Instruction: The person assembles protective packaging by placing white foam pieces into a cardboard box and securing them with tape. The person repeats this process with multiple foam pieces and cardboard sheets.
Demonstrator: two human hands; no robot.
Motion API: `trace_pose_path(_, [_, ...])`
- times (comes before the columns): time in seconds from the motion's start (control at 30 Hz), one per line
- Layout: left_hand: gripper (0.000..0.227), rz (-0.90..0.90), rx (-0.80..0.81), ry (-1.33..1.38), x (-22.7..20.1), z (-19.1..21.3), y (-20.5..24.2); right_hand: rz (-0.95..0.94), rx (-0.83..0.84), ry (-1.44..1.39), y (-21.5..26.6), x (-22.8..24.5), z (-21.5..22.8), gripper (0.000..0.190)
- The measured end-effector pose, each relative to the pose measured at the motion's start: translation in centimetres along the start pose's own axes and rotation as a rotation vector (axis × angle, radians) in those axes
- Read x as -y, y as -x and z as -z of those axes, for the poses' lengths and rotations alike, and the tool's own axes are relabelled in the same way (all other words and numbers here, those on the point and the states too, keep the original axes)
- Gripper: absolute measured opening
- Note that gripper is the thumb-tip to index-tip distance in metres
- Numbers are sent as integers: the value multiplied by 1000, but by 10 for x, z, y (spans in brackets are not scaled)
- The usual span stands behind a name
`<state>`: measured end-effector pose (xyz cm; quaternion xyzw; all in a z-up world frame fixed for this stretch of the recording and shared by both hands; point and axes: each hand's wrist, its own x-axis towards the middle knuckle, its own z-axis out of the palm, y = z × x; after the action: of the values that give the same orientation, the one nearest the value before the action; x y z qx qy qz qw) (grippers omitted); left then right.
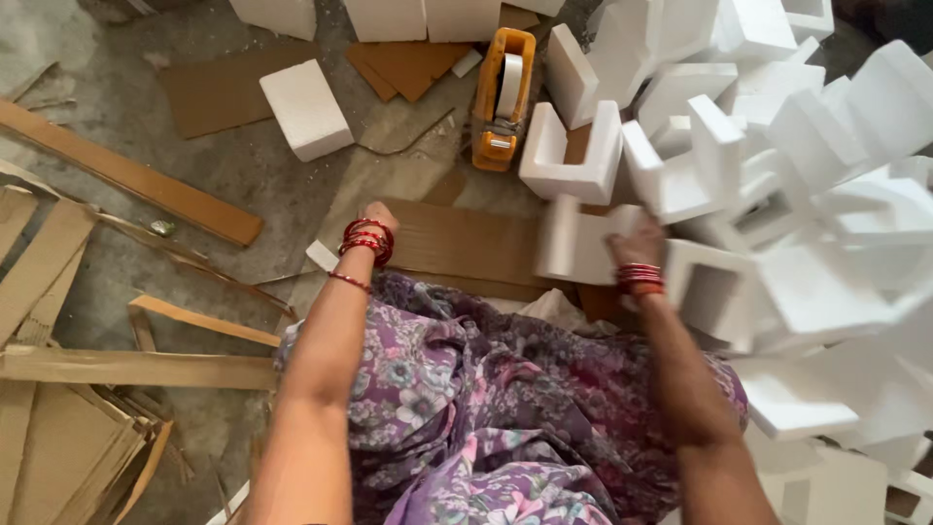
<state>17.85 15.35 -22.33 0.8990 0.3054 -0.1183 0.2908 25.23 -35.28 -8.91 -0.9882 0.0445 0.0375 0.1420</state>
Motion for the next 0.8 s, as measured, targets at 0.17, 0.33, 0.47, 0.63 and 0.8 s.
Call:
trace_pose_path(0.17, [28, 90, 68, -75, -4, -25, -17, 64, -82, -12, -1, -24, 33, 83])
trace_pose_path(0.33, [34, 159, 242, -47, -1, -21, -11, 42, -12, -53, 14, 58, -26, 86])
trace_pose_path(0.47, [46, 84, 182, -21, -12, -1, -6, -83, 14, -256, 30, 107, -44, 80])
trace_pose_path(0.63, [59, 8, 137, 254, -46, 36, 26, -42, 74, -280, 35, 141, -47, 81])
trace_pose_path(0.8, [50, -60, 312, 397, -88, 58, 71, -53, 140, -281, 41, 176, -67, 84])
